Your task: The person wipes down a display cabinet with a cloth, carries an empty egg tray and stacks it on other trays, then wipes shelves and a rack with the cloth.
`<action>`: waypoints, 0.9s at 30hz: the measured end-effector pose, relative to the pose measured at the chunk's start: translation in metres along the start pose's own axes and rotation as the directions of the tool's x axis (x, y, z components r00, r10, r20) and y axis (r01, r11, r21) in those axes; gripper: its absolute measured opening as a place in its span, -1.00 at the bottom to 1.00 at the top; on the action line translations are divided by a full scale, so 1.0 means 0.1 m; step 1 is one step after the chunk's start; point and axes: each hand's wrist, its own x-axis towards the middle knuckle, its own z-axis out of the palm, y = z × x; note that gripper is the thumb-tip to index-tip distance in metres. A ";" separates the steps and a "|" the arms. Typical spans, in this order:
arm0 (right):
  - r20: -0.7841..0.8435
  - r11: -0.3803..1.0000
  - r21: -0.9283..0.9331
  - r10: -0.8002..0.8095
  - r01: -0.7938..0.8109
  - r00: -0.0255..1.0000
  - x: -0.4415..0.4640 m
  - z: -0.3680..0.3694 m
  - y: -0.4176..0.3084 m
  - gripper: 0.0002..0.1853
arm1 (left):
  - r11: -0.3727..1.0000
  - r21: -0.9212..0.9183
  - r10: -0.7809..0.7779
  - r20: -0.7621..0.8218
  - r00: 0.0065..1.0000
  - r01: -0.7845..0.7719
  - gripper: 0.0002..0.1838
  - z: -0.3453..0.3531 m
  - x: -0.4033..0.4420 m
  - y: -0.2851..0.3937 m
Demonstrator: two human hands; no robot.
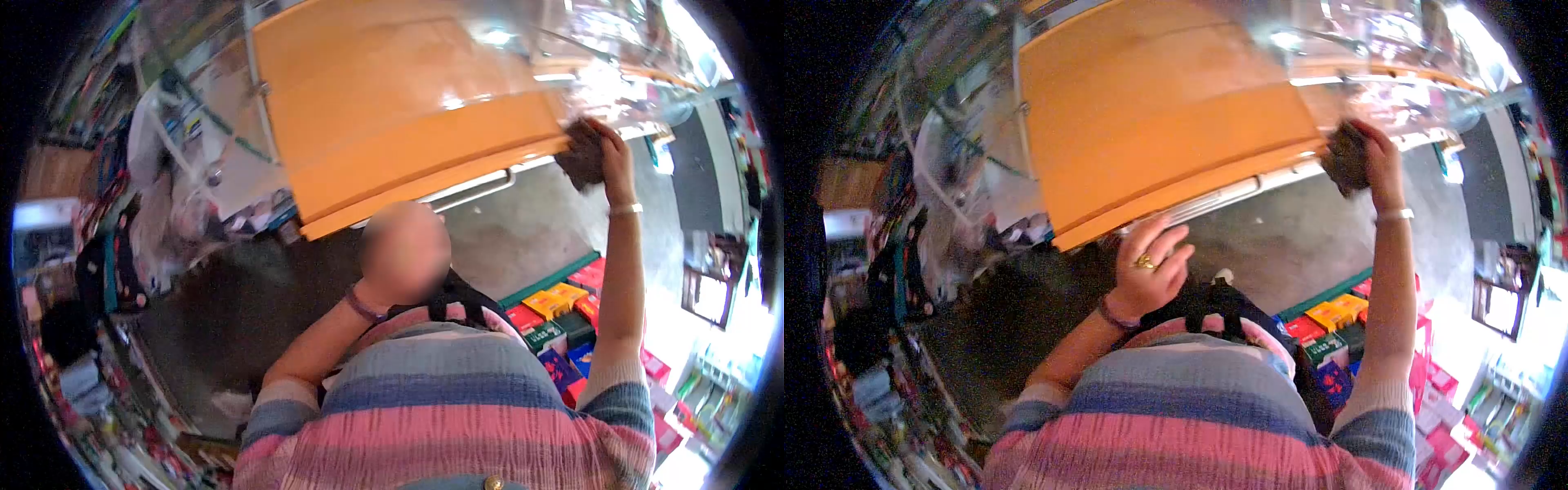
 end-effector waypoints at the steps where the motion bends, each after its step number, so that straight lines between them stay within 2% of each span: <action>1: 0.000 0.981 0.186 0.060 -0.059 0.998 -0.19 0.03 -0.08 -0.60 | 1.000 -0.018 0.008 -0.039 0.999 -0.008 -0.84 0.05 -0.04 -0.04; 3: -0.044 0.922 0.318 0.249 -0.222 0.968 -0.37 0.06 -0.12 -0.56 | 0.996 -0.094 -0.010 -0.059 0.998 0.005 -0.85 0.14 -0.09 -0.14; 4: -0.052 0.901 0.386 0.237 -0.199 0.970 -0.47 0.07 -0.15 -0.54 | 0.991 -0.136 -0.015 -0.070 0.997 0.005 -0.85 0.15 -0.10 -0.15; 6: -0.079 0.845 0.513 0.221 -0.151 0.972 -0.64 0.12 -0.24 -0.52 | 0.994 -0.110 0.016 -0.092 0.996 -0.027 -0.86 0.11 -0.10 -0.13; 9: -0.018 0.816 0.572 0.111 -0.081 0.994 -0.88 0.40 -0.71 -0.47 | 0.999 -0.048 0.007 -0.052 0.999 -0.010 -0.86 -0.05 -0.03 -0.05; 10: -0.043 0.875 0.483 0.043 -0.017 0.998 -0.92 0.58 -0.88 -0.43 | 1.000 -0.024 -0.006 -0.026 1.000 0.005 -0.86 -0.09 -0.03 -0.02; 11: 0.029 0.942 0.328 -0.079 0.066 0.996 -0.89 0.74 -0.92 -0.44 | 1.000 -0.027 -0.015 -0.065 0.998 0.014 -0.86 -0.08 -0.08 -0.03; 12: 0.146 0.979 -0.001 -0.201 0.203 0.969 -0.83 0.91 -0.88 -0.44 | 0.999 -0.031 -0.023 -0.104 0.994 0.020 -0.86 -0.05 -0.15 -0.06; 13: 0.292 0.880 -0.310 -0.272 0.360 0.917 -0.81 1.08 -0.84 -0.42 | 0.999 -0.038 -0.029 -0.145 0.989 0.023 -0.86 -0.06 -0.18 -0.07; 14: 0.355 0.719 -0.486 -0.358 0.497 0.864 -0.84 1.25 -0.87 -0.41 | 0.999 -0.017 -0.039 -0.185 0.982 0.036 -0.85 -0.10 -0.22 -0.04; 15: 0.436 0.498 -0.621 -0.422 0.606 0.795 -0.87 1.41 -0.94 -0.40 | 0.999 -0.002 -0.047 -0.190 0.981 0.047 -0.84 -0.15 -0.25 -0.04; 17: 0.544 0.551 -0.498 -0.402 0.670 0.736 -0.93 1.62 -1.16 -0.40 | 0.997 0.027 -0.070 -0.195 0.978 0.077 -0.82 -0.27 -0.38 -0.03; 18: 0.595 0.503 -0.518 -0.368 0.691 0.714 -0.97 1.76 -1.21 -0.40 | 0.994 0.042 -0.087 -0.209 0.974 0.098 -0.80 -0.32 -0.45 -0.03; 20: 0.623 0.449 -0.409 -0.498 0.794 0.603 -1.07 2.09 -1.29 -0.44 | 0.987 0.086 -0.118 -0.213 0.970 0.139 -0.80 -0.50 -0.55 0.02; 22: 0.617 0.467 -0.257 -0.595 0.846 0.516 -1.14 2.44 -1.34 -0.60 | 0.973 0.136 -0.153 -0.232 0.961 0.188 -0.79 -0.72 -0.60 0.04; 25: 0.674 0.503 -0.037 -0.626 0.863 0.393 -1.24 2.87 -1.49 -0.67 | 0.943 0.201 -0.196 -0.306 0.932 0.264 -0.80 -0.99 -0.66 -0.01; 27: 0.700 0.513 0.016 -0.618 0.858 0.357 -1.20 2.98 -1.52 -0.62 | 0.923 0.218 -0.217 -0.387 0.896 0.317 -0.81 -1.07 -0.70 -0.12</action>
